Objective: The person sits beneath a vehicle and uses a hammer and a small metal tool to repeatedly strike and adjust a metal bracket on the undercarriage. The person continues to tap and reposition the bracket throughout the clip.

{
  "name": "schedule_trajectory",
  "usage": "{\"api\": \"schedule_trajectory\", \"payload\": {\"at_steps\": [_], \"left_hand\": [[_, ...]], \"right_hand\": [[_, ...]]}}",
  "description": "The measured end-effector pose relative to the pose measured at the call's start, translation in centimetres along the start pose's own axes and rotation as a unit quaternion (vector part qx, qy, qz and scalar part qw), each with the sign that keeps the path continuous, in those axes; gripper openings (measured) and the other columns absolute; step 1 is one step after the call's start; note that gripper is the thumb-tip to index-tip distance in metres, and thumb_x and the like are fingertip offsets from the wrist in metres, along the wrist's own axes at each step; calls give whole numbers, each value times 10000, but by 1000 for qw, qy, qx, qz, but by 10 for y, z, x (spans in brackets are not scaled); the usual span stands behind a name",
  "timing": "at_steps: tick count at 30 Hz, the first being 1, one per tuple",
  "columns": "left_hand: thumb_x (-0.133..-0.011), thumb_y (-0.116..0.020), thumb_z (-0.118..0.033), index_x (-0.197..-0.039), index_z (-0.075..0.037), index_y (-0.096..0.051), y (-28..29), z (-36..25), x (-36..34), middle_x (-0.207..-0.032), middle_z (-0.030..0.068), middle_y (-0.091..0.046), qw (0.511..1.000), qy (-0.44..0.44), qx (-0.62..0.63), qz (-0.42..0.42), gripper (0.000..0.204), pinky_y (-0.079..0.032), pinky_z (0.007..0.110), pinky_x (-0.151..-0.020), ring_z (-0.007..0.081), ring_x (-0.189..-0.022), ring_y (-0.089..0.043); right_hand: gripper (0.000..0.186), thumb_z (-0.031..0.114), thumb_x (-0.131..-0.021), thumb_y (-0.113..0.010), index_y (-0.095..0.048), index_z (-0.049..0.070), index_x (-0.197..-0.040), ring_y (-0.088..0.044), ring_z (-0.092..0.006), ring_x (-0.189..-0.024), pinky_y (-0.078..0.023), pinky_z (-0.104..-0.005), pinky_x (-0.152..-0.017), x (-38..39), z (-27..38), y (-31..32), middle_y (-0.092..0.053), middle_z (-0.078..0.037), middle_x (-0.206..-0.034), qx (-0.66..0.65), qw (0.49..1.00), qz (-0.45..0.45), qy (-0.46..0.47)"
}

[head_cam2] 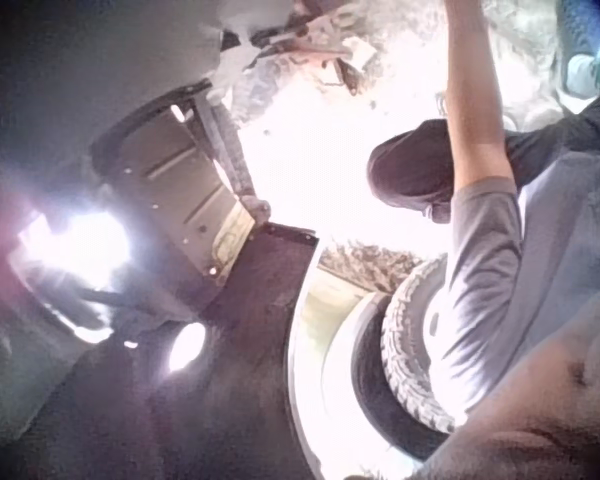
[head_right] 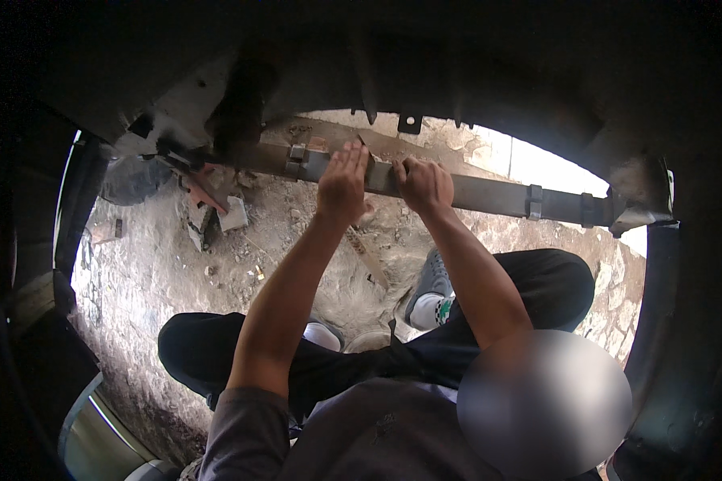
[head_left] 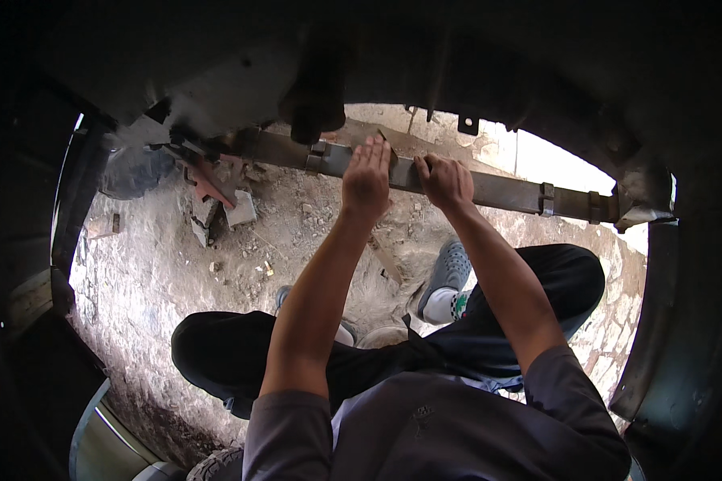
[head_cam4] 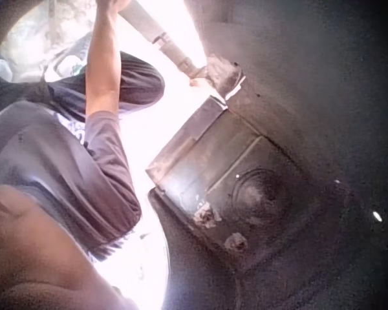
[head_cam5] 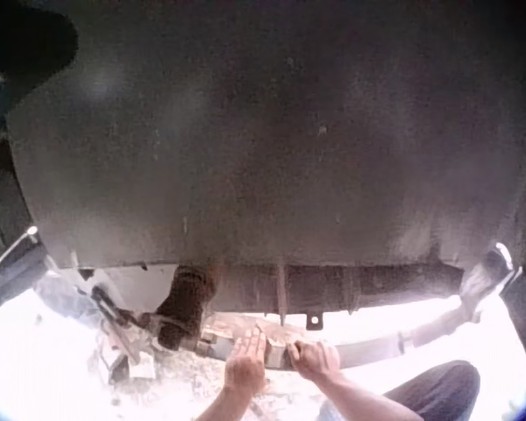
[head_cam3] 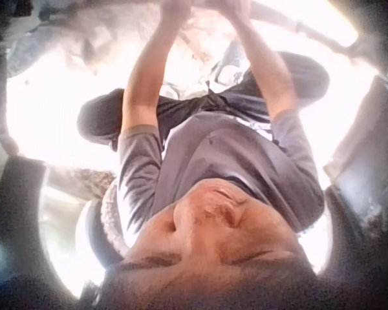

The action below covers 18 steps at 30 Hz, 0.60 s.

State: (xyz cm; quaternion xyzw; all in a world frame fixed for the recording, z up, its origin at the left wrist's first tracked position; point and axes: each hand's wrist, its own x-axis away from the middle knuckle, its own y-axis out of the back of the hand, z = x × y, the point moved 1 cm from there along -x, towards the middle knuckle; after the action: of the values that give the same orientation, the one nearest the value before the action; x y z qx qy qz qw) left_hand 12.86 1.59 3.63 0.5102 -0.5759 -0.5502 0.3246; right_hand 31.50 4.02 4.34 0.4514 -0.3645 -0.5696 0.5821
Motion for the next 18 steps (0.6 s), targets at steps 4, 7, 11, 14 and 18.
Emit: {"api": "schedule_trajectory", "payload": {"at_steps": [4, 7, 11, 14, 18], "left_hand": [[-609, -1001, -239, -1595, -15, -426, 1, -2, 46, -1668, 170, -428, 994, -97, 54, -2, 1163, -303, 424, -1312, 300, -1566, -388], [-607, -995, -215, -1579, -7, -449, -1, 13, 46, -1664, 175, -435, 990, -131, 54, -24, 1133, -313, 428, -1307, 300, -1562, -395], [-622, -980, -223, -1567, -2, -465, 5, 3, 7, -1652, 185, -448, 997, -43, 65, -23, 1099, -324, 435, -1298, 289, -1549, -418], [-663, -961, -278, -1569, 0, -463, -4, -8, 23, -1629, 191, -477, 993, -40, 98, -45, 1071, -317, 442, -1301, 295, -1545, -424], [-706, -943, -317, -1559, 9, -473, -6, -8, 48, -1629, 196, -476, 992, -64, 102, -34, 1027, -314, 450, -1299, 300, -1551, -413]], "right_hand": [[454, 484, -1034, -585, -801, 96, -937, -749, -384, -911, -542, -475, -930, 0, 1, 5, -774, -202, -901, -19, 999, -23, -13], [488, 527, -1016, -600, -802, 92, -931, -748, -389, -918, -541, -476, -938, 3, 7, -1, -772, -215, -892, 0, 999, -9, -35], [529, 560, -1016, -581, -804, 88, -932, -749, -391, -932, -550, -482, -942, -2, 10, 2, -770, -226, -882, -27, 999, 16, -42], [540, 558, -1030, -560, -803, 87, -929, -750, -391, -927, -549, -482, -933, -1, 2, 1, -770, -221, -875, -21, 1000, -6, -22], [549, 554, -1046, -537, -801, 87, -928, -753, -388, -911, -546, -479, -928, 1, 2, -1, -770, -213, -865, -3, 999, 2, -39]]}}
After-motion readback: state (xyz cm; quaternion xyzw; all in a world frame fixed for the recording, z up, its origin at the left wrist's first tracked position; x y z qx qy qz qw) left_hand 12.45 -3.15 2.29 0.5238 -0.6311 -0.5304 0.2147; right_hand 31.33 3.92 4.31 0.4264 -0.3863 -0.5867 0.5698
